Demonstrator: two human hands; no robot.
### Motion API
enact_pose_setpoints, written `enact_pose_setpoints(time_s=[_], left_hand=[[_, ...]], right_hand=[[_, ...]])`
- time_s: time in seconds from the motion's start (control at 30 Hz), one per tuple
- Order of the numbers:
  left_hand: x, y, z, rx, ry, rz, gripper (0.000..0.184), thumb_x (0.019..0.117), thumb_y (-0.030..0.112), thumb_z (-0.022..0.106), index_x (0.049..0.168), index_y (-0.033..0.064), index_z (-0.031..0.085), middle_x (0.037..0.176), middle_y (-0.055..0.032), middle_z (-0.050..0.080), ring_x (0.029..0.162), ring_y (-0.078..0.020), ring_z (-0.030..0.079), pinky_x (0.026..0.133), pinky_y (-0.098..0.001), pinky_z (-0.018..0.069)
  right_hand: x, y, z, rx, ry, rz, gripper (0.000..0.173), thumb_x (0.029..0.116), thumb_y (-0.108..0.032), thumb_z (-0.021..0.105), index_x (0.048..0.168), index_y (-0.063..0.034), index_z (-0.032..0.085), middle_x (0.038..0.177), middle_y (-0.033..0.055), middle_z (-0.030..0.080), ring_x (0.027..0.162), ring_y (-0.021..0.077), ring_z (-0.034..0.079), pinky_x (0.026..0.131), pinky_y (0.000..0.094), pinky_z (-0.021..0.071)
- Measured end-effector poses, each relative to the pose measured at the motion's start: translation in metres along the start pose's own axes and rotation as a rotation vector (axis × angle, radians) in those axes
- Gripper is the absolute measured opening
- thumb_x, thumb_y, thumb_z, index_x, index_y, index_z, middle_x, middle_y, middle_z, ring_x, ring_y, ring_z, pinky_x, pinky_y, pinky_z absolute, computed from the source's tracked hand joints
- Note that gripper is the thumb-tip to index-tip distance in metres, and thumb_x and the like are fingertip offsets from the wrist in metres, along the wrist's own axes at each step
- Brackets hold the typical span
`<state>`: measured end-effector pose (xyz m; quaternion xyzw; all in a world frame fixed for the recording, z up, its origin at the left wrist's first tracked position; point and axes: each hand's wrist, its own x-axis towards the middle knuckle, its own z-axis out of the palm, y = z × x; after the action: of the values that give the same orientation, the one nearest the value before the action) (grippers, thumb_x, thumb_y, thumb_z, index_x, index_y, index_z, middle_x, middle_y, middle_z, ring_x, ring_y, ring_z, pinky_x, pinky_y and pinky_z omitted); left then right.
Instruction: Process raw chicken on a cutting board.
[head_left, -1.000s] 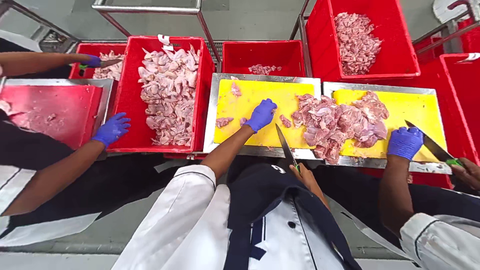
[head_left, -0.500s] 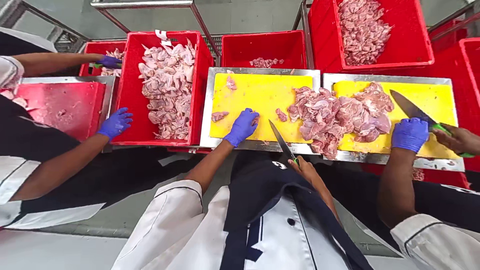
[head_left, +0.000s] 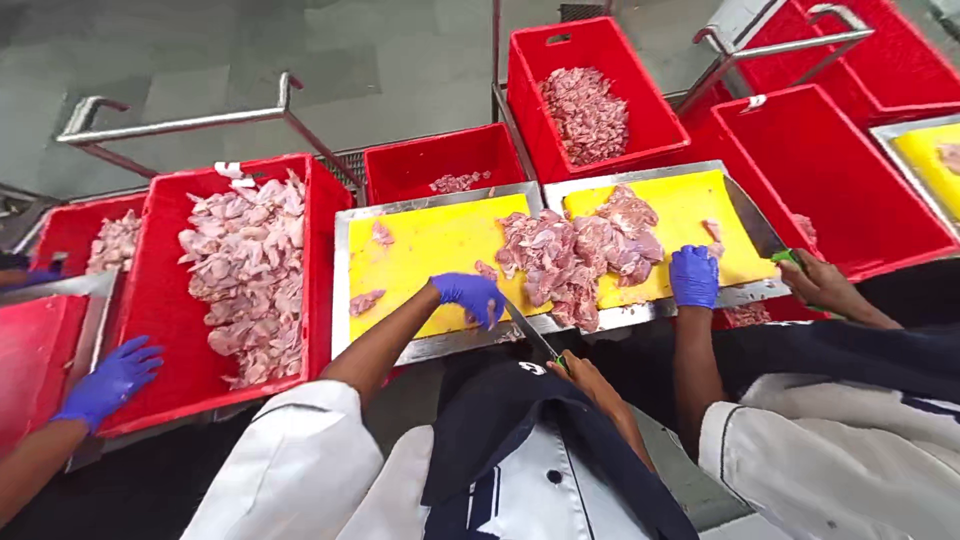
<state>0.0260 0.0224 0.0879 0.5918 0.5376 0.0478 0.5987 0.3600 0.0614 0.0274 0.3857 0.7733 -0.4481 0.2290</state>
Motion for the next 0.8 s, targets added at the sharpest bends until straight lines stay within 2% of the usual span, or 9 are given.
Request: enact_pose_setpoints(time_s=[0.1, 0.2, 0.33, 0.43, 0.53, 0.6, 0.67, 0.77, 0.8], left_hand=[[0.06, 0.035, -0.076, -0.451, 0.732, 0.251, 0.058, 0.0901, 0.01, 0.073, 0.139, -0.01, 0.049, 0.131, -0.0304, 0.059, 0.114, -0.032, 0.064, 0.099, -0.0471, 0.0556], [0.118, 0.042, -0.121, -0.844, 1.312, 0.326, 0.06, 0.0953, 0.005, 0.069, 0.149, -0.0007, 0.044, 0.143, -0.0261, 0.053, 0.109, -0.0316, 0.07, 0.09, -0.0442, 0.0621], [0.086, 0.008, -0.082, -0.326, 1.117, 0.092, 0.032, 0.0994, 0.018, 0.067, 0.128, 0.0033, 0.066, 0.125, -0.0156, 0.069, 0.106, -0.0268, 0.071, 0.094, -0.0474, 0.0583], [0.054, -0.04, -0.03, 0.02, 0.902, -0.206, 0.039, 0.0954, 0.035, 0.07, 0.126, 0.0104, 0.07, 0.125, -0.0157, 0.07, 0.118, -0.0336, 0.066, 0.103, -0.0576, 0.0508], [0.049, -0.072, 0.029, 0.157, 0.837, -0.157, 0.038, 0.0886, 0.031, 0.075, 0.122, 0.0138, 0.074, 0.124, -0.0177, 0.067, 0.122, -0.0381, 0.06, 0.101, -0.058, 0.0505], [0.05, -0.075, 0.055, 0.178, 0.819, -0.048, 0.026, 0.0918, 0.016, 0.069, 0.116, 0.0092, 0.074, 0.123, -0.0186, 0.067, 0.123, -0.0392, 0.06, 0.103, -0.0556, 0.05], [0.047, -0.074, 0.063, 0.157, 0.788, -0.018, 0.022, 0.0943, 0.01, 0.063, 0.114, 0.0055, 0.074, 0.122, -0.02, 0.067, 0.122, -0.0403, 0.06, 0.103, -0.0552, 0.0502], [0.02, -0.085, 0.067, 0.0, 0.837, -0.004, 0.022, 0.0929, 0.005, 0.063, 0.112, 0.0035, 0.073, 0.119, -0.0198, 0.067, 0.118, -0.0364, 0.062, 0.103, -0.0502, 0.0504], [0.004, -0.091, 0.07, -0.062, 0.917, 0.024, 0.021, 0.0927, 0.005, 0.063, 0.111, 0.0026, 0.074, 0.117, -0.019, 0.069, 0.116, -0.0332, 0.064, 0.103, -0.0468, 0.0509]], right_hand=[[-0.006, -0.001, -0.001, 0.002, -0.009, 0.005, 0.054, 0.107, -0.05, 0.049, 0.117, 0.0016, 0.061, 0.094, 0.0223, 0.067, 0.092, 0.0379, 0.068, 0.084, 0.0564, 0.0533], [-0.008, -0.008, -0.004, -0.015, -0.009, 0.03, 0.055, 0.1068, -0.051, 0.048, 0.119, 0.0009, 0.06, 0.097, 0.0231, 0.067, 0.095, 0.0394, 0.068, 0.086, 0.0572, 0.0529], [-0.004, -0.004, 0.001, 0.004, 0.001, 0.032, 0.056, 0.107, -0.052, 0.047, 0.117, 0.0007, 0.061, 0.095, 0.0219, 0.067, 0.094, 0.0378, 0.068, 0.086, 0.0559, 0.0532], [-0.005, 0.0, 0.011, 0.086, -0.003, 0.043, 0.053, 0.1067, -0.052, 0.049, 0.113, -0.0008, 0.061, 0.09, 0.0187, 0.065, 0.087, 0.034, 0.067, 0.082, 0.0536, 0.0527], [-0.03, -0.008, 0.009, 0.098, 0.003, 0.025, 0.049, 0.1088, -0.044, 0.048, 0.117, 0.0024, 0.063, 0.089, 0.0195, 0.067, 0.081, 0.0314, 0.068, 0.075, 0.0508, 0.0553], [-0.059, -0.072, -0.028, 0.088, -0.147, 0.194, 0.048, 0.1135, -0.033, 0.04, 0.131, 0.0074, 0.057, 0.103, 0.0236, 0.068, 0.089, 0.0314, 0.068, 0.086, 0.0484, 0.0538], [-0.073, -0.122, -0.053, 0.078, -0.187, 0.305, 0.046, 0.1148, -0.029, 0.035, 0.134, 0.0073, 0.054, 0.101, 0.0219, 0.065, 0.082, 0.0293, 0.064, 0.081, 0.0444, 0.0528], [-0.085, -0.168, -0.071, 0.111, 0.065, -0.051, 0.039, 0.1119, -0.014, 0.042, 0.106, 0.0207, 0.059, 0.074, 0.0253, 0.06, 0.057, 0.0247, 0.056, 0.058, 0.0331, 0.0497], [-0.092, -0.243, -0.1, 0.085, -0.026, 0.22, 0.035, 0.1116, -0.008, 0.042, 0.11, 0.0236, 0.059, 0.089, 0.0348, 0.064, 0.073, 0.034, 0.06, 0.075, 0.0371, 0.051]])
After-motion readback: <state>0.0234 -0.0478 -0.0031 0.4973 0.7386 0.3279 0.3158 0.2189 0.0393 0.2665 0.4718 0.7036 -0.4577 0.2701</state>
